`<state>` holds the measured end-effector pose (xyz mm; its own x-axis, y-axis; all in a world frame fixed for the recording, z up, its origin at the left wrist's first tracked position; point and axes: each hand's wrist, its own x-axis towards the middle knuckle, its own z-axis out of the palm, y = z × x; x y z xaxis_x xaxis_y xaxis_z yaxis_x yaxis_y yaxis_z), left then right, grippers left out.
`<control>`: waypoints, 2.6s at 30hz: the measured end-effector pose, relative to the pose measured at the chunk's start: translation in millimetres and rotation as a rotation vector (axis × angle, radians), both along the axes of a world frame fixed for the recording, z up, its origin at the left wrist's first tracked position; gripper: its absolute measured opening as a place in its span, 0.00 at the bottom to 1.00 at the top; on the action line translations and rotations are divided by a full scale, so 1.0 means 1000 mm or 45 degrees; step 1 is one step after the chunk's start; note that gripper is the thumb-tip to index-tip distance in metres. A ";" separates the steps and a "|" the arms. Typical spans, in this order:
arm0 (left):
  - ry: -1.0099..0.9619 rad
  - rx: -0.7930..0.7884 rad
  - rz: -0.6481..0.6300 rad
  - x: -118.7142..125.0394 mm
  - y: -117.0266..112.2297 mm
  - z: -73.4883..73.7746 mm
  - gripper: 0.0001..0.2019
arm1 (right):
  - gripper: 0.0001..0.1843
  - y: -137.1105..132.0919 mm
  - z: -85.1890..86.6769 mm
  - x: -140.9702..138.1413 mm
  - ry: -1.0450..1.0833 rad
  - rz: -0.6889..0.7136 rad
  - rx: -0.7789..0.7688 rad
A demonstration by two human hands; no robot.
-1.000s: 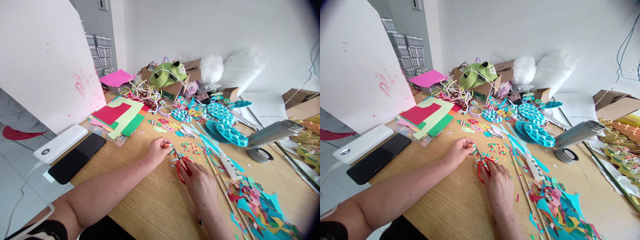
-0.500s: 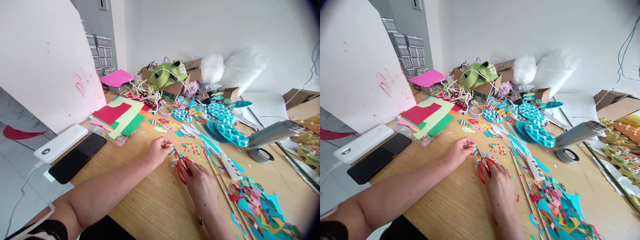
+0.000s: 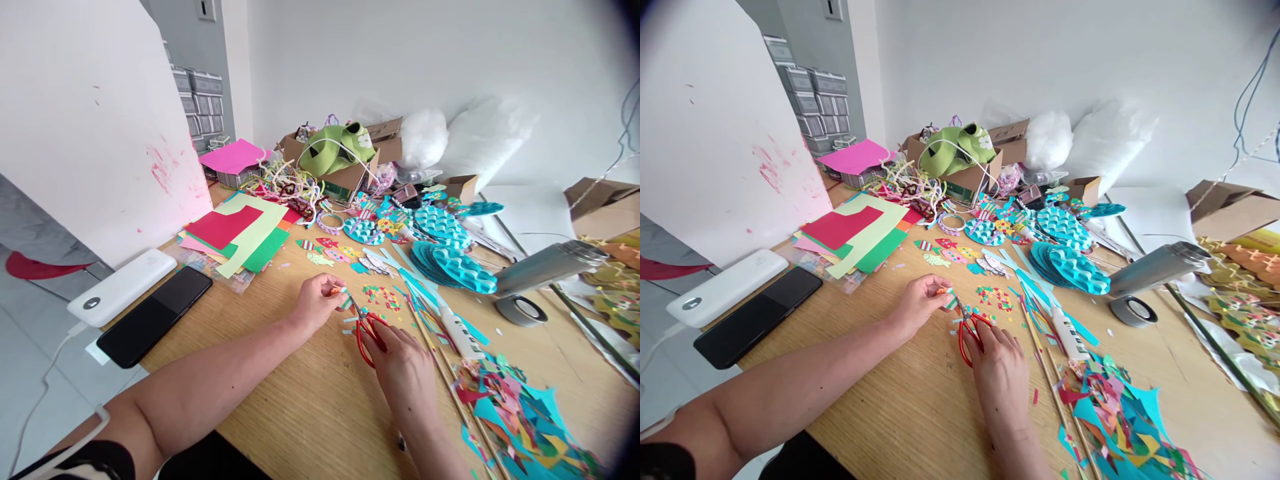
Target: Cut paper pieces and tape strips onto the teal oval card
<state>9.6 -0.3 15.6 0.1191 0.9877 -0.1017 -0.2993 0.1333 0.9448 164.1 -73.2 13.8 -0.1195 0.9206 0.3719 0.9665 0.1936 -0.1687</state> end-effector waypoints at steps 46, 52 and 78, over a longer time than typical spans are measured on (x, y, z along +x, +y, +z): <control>-0.038 -0.055 0.031 0.000 0.000 0.001 0.10 | 0.20 0.000 0.001 -0.001 0.026 0.002 0.011; -0.037 -0.060 0.037 -0.001 0.000 0.002 0.10 | 0.21 0.000 -0.001 -0.003 0.299 -0.050 -0.197; 0.020 -0.034 0.050 -0.001 0.000 0.001 0.10 | 0.23 0.001 0.000 -0.005 0.177 -0.026 -0.079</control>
<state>9.0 0.0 16.6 0.0785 0.9885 -0.1293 -0.2898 0.1467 0.9458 159.0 -72.5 14.2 -0.0520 0.9440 0.3258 0.9366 0.1593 -0.3121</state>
